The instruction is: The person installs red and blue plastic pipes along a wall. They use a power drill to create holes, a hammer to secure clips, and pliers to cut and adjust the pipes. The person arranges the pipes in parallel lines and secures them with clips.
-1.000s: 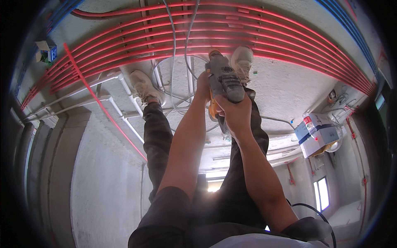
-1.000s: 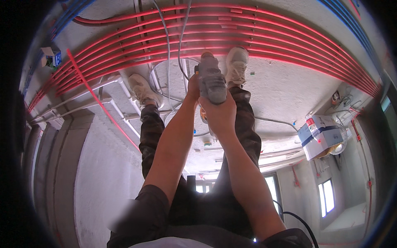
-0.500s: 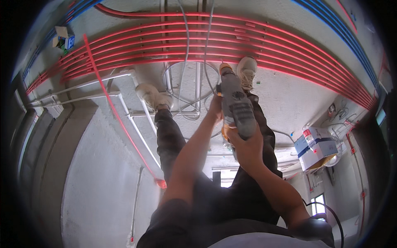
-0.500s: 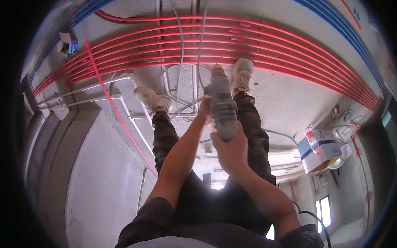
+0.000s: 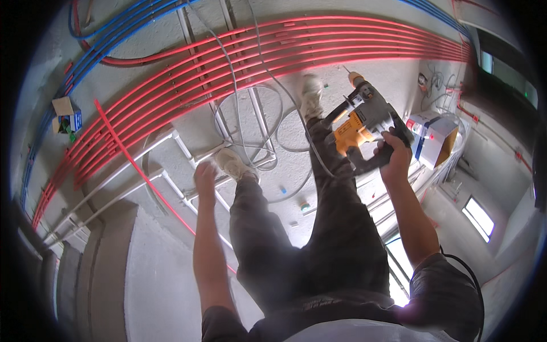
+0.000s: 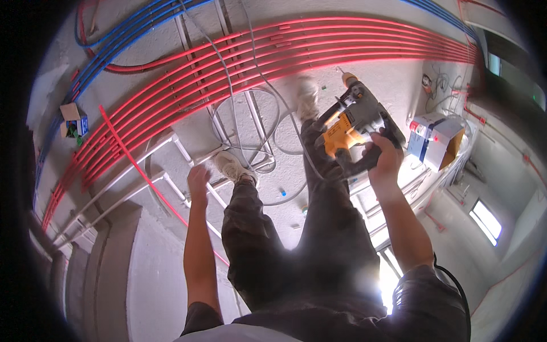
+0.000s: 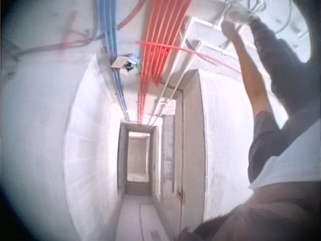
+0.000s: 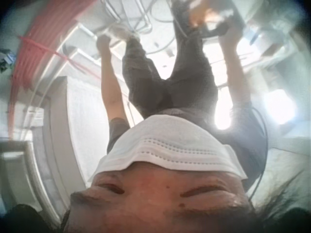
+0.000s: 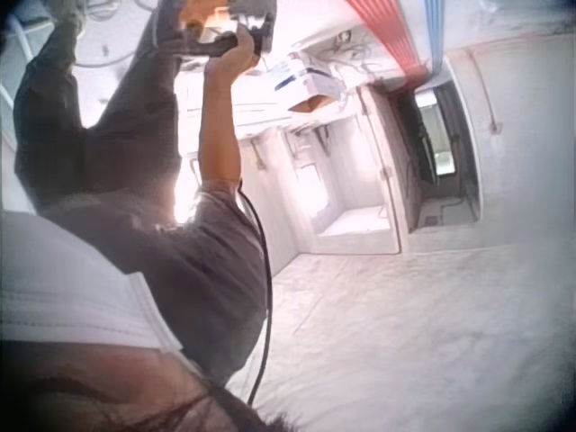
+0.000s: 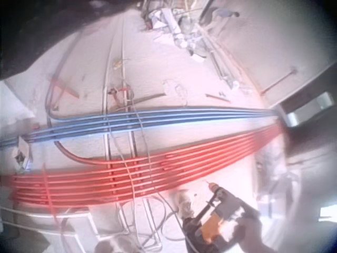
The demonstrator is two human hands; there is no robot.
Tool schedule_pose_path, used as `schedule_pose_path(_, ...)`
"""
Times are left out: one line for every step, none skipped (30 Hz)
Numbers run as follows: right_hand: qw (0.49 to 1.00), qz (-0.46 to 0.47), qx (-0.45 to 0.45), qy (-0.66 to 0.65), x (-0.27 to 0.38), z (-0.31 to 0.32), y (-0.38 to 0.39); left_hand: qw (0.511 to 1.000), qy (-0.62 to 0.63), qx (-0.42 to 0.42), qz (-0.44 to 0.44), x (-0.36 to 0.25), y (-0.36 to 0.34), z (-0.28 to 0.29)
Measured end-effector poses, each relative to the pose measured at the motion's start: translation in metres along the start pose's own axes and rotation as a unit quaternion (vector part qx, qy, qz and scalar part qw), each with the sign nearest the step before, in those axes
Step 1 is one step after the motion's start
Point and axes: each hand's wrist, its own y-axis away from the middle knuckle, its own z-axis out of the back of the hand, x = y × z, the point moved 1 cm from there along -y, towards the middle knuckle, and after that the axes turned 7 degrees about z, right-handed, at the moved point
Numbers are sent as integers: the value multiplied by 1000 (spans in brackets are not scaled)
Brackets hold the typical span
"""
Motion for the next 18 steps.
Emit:
schedule_pose_path(999, -12, -21, -21, -12, 9, -10, 999, 4, -17, 41, 23, 11, 45)
schedule_pose_path(998, -18, -48, -38, -26, 22, -22, 995, -49, -43, 70, 34, 28, 75)
schedule_pose_path(995, -29, -71, -56, -45, 37, -39, 987, -103, -74, 98, 43, 44, 101)
schedule_pose_path(995, -24, -74, -69, -67, 51, -60, 982, -133, -68, 118, 60, 54, 129)
schedule_pose_path(993, -27, -79, -82, -96, 73, -82, 974, -168, -67, 140, 82, 60, 159)
schedule_pose_path(992, -17, -53, -109, -129, 103, -107, 962, -203, -73, 165, 100, 69, 189)
schedule_pose_path(991, -36, -75, -107, -154, 113, -118, 962, -211, -63, 162, 113, 76, 208)
schedule_pose_path(988, -34, -62, -135, -182, 143, -134, 947, -251, -62, 193, 117, 73, 211)
schedule_pose_path(980, -41, -77, -182, -215, 172, -146, 930, -288, -58, 221, 119, 64, 210)
schedule_pose_path(968, -76, -75, -228, -264, 178, -163, 905, -413, -33, 99, 159, 58, 261)
schedule_pose_path(957, -101, -92, -255, -308, 181, -172, 874, -482, -17, 53, 179, 47, 281)
schedule_pose_path(959, -114, -95, -243, -353, 183, -171, 836, -549, -12, 4, 196, 41, 304)
schedule_pose_path(962, -112, -100, -227, -383, 192, -158, 846, -534, -18, 2, 198, 21, 279)
schedule_pose_path(969, -72, -54, -229, -401, 189, -138, 851, -524, -25, 0, 189, 3, 254)
schedule_pose_path(966, -69, -59, -242, -421, 197, -129, 857, -514, -27, -3, 177, -14, 224)
schedule_pose_path(960, -74, -64, -261, -445, 198, -117, 837, -525, -46, -146, 164, -31, 211)
schedule_pose_path(950, -111, -125, -264, -460, 225, -124, 863, -497, -29, -82, 151, -54, 173)
schedule_pose_path(941, -124, -149, -276, -476, 222, -120, 880, -470, -37, -49, 141, -62, 155)
